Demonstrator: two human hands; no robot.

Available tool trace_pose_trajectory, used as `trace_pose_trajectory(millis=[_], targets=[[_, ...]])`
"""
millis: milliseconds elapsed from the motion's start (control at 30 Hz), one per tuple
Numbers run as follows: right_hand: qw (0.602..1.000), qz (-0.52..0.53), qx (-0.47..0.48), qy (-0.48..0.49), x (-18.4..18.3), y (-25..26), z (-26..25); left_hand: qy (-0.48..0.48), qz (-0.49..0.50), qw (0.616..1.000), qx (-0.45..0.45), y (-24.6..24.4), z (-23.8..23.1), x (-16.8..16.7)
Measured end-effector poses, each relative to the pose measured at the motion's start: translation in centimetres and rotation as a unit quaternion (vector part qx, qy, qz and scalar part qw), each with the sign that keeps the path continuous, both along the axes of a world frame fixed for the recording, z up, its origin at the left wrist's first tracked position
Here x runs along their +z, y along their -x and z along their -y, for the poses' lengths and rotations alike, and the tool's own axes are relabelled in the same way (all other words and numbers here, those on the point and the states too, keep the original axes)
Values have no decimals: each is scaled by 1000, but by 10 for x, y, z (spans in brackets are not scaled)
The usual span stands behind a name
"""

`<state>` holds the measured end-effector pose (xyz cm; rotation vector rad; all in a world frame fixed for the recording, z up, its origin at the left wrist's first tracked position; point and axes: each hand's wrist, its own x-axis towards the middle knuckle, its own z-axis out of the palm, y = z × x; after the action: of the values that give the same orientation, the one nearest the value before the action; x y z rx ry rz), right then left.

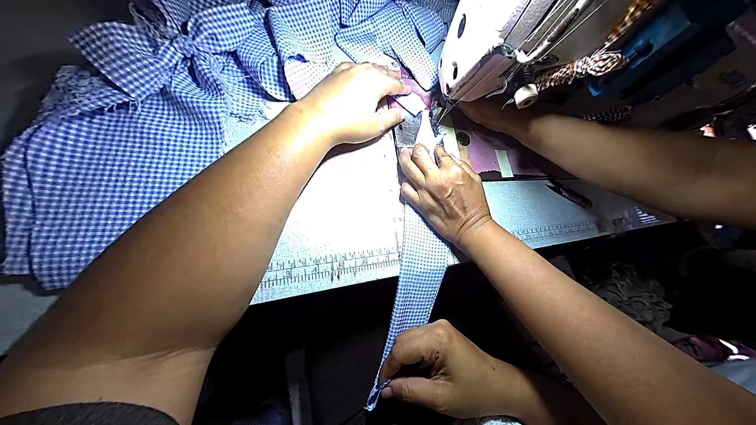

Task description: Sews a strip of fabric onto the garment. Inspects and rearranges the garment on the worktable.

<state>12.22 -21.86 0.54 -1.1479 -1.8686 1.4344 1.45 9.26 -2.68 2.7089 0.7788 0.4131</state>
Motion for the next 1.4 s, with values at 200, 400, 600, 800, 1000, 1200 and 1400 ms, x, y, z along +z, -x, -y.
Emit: trace_pose_trajectory(millis=[200,400,600,800,1000,1200,1400], targets=[[1000,-2,1,-1,2,-1,0,-3,1,1000,-4,0,0,0],[1000,0,-3,4,7,-1,1,-5,10,1000,-9,0,-2,-1],[998,-27,-15,-59,29,2,4,9,51,998,42,35,32,62],[962,-116,-155,-194,59,1,-7,207,352,911,-66,106,244,78],[926,-78,-228,-290,58,11,7,223,514,828,26,69,324,35],[926,-187,-245,-217,59,9,32,159,565,801,118,45,329,35],[924,-227,-188,-242,38,-20,35,170,571,797,100,31,329,44]])
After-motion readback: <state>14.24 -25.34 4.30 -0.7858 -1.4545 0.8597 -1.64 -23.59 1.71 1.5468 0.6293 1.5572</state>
